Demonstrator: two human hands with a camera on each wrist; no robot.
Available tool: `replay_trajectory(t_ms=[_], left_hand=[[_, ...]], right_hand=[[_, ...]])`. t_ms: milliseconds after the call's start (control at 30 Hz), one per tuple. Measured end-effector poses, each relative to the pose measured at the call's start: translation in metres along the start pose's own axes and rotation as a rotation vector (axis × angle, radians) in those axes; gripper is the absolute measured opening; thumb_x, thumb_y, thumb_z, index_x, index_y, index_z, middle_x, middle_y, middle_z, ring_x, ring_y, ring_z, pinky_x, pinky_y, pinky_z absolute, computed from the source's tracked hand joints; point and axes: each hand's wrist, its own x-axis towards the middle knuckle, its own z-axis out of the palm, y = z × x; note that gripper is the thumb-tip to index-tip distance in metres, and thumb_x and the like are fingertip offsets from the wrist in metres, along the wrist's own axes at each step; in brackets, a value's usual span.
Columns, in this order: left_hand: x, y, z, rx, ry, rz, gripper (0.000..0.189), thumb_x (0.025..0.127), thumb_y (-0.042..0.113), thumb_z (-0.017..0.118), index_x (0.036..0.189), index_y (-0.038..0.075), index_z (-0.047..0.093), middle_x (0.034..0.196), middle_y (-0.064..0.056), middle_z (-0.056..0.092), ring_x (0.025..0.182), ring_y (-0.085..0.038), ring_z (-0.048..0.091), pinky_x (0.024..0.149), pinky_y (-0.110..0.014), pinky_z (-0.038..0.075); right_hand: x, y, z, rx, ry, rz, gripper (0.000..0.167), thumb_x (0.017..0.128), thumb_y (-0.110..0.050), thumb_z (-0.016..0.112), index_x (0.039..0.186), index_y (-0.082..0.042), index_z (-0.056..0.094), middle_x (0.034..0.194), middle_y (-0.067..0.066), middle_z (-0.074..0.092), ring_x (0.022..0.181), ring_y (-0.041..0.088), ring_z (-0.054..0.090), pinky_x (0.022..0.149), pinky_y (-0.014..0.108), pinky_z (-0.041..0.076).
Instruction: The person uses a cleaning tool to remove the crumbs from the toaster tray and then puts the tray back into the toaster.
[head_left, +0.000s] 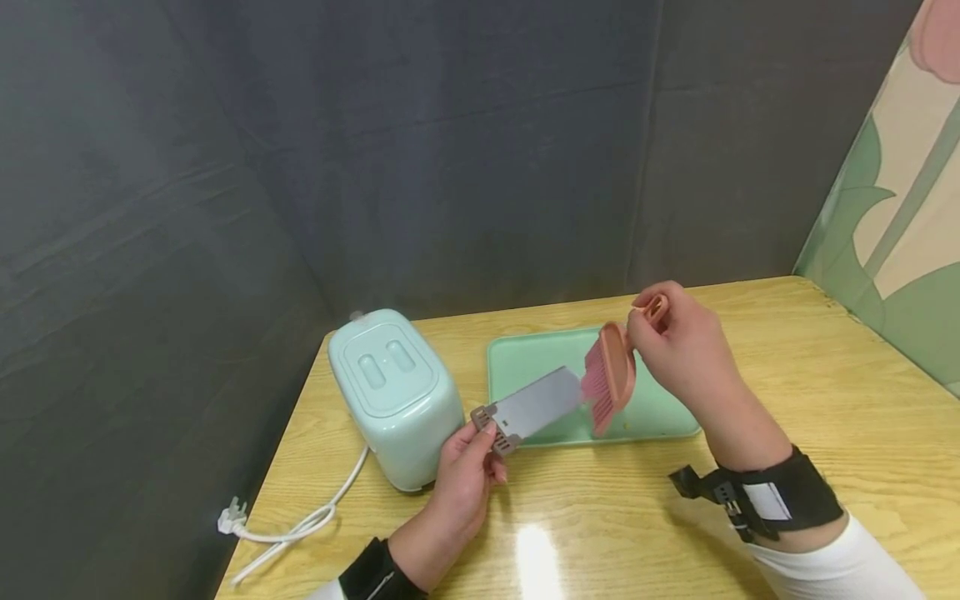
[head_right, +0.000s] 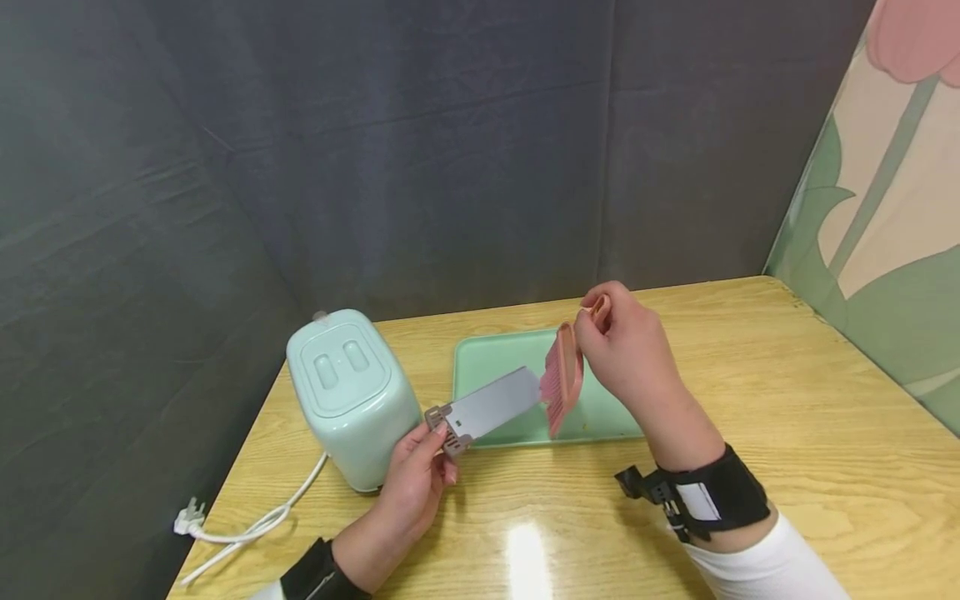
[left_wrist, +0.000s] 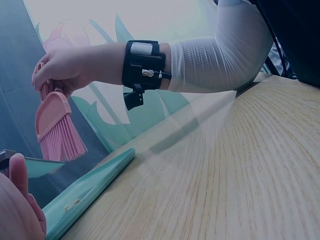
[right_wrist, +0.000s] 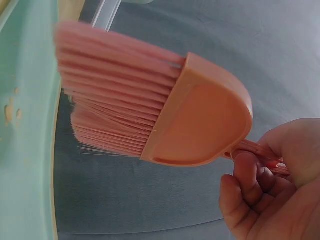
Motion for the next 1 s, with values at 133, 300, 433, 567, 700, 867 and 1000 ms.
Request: replay_trajectory(t_ms=[133, 300, 433, 567, 700, 867, 1000], left_hand=[[0.0, 0.0, -0.001, 0.008, 0.014, -0.002, 0.039, 0.108, 0.022, 0.051, 0.14, 0.003, 0.06, 0.1, 0.004, 0.074, 0.057, -0.005, 0.049, 0.056, -0.019, 0.043], [0.0, 0.0, -0.001, 0.012, 0.027, -0.003, 0.039, 0.107, 0.021, 0.051, 0.14, 0.001, 0.059, 0.098, 0.004, 0.073, 0.057, -0.005, 0.049, 0.055, -0.018, 0.043], [0.001, 0.0, -0.002, 0.009, 0.024, -0.009, 0.039, 0.107, 0.02, 0.05, 0.139, 0.001, 0.059, 0.101, 0.003, 0.073, 0.058, -0.005, 0.048, 0.054, -0.017, 0.043], [0.001, -0.001, -0.002, 0.001, 0.009, -0.014, 0.038, 0.108, 0.022, 0.051, 0.138, 0.001, 0.059, 0.102, 0.003, 0.073, 0.058, -0.004, 0.047, 0.053, -0.016, 0.043], [-0.001, -0.001, -0.002, -0.017, -0.016, -0.006, 0.037, 0.107, 0.023, 0.052, 0.135, 0.001, 0.061, 0.098, 0.005, 0.072, 0.057, -0.003, 0.047, 0.053, -0.015, 0.042], [-0.003, -0.001, -0.001, -0.018, -0.048, 0.021, 0.035, 0.107, 0.023, 0.052, 0.131, 0.0, 0.062, 0.095, 0.006, 0.072, 0.055, -0.002, 0.046, 0.051, -0.014, 0.041], [-0.004, -0.001, -0.001, -0.001, -0.057, 0.033, 0.036, 0.107, 0.023, 0.052, 0.131, -0.002, 0.062, 0.093, 0.007, 0.071, 0.053, -0.002, 0.045, 0.052, -0.014, 0.04]], right_hand=[[0.001, -0.001, -0.003, 0.029, 0.06, -0.023, 0.022, 0.102, -0.026, 0.056, 0.111, -0.007, 0.06, 0.082, 0.011, 0.065, 0.067, 0.018, 0.055, 0.053, 0.025, 0.045], [0.002, 0.001, -0.004, 0.192, 0.065, -0.009, 0.023, 0.103, -0.026, 0.06, 0.116, -0.007, 0.059, 0.088, 0.006, 0.067, 0.064, 0.007, 0.063, 0.058, 0.018, 0.054], [0.003, -0.002, 0.0, 0.563, 0.011, -0.032, 0.013, 0.102, -0.013, 0.063, 0.112, -0.005, 0.059, 0.082, -0.003, 0.073, 0.059, 0.012, 0.07, 0.059, 0.022, 0.06], [-0.001, -0.006, 0.012, 0.905, -0.115, -0.04, 0.006, 0.1, -0.001, 0.062, 0.104, -0.005, 0.06, 0.074, 0.002, 0.074, 0.053, 0.013, 0.068, 0.056, 0.026, 0.06], [-0.007, -0.01, 0.028, 0.914, -0.214, 0.025, 0.004, 0.101, -0.004, 0.061, 0.104, -0.006, 0.058, 0.072, 0.001, 0.071, 0.053, 0.011, 0.067, 0.055, 0.028, 0.06], [-0.011, -0.013, 0.038, 0.768, -0.243, 0.045, 0.011, 0.102, -0.01, 0.062, 0.109, -0.004, 0.055, 0.072, -0.002, 0.072, 0.057, 0.012, 0.069, 0.056, 0.03, 0.061], [-0.013, -0.015, 0.039, 0.667, -0.236, 0.003, 0.016, 0.103, -0.013, 0.061, 0.111, -0.001, 0.054, 0.073, -0.002, 0.074, 0.059, 0.014, 0.07, 0.058, 0.031, 0.061]])
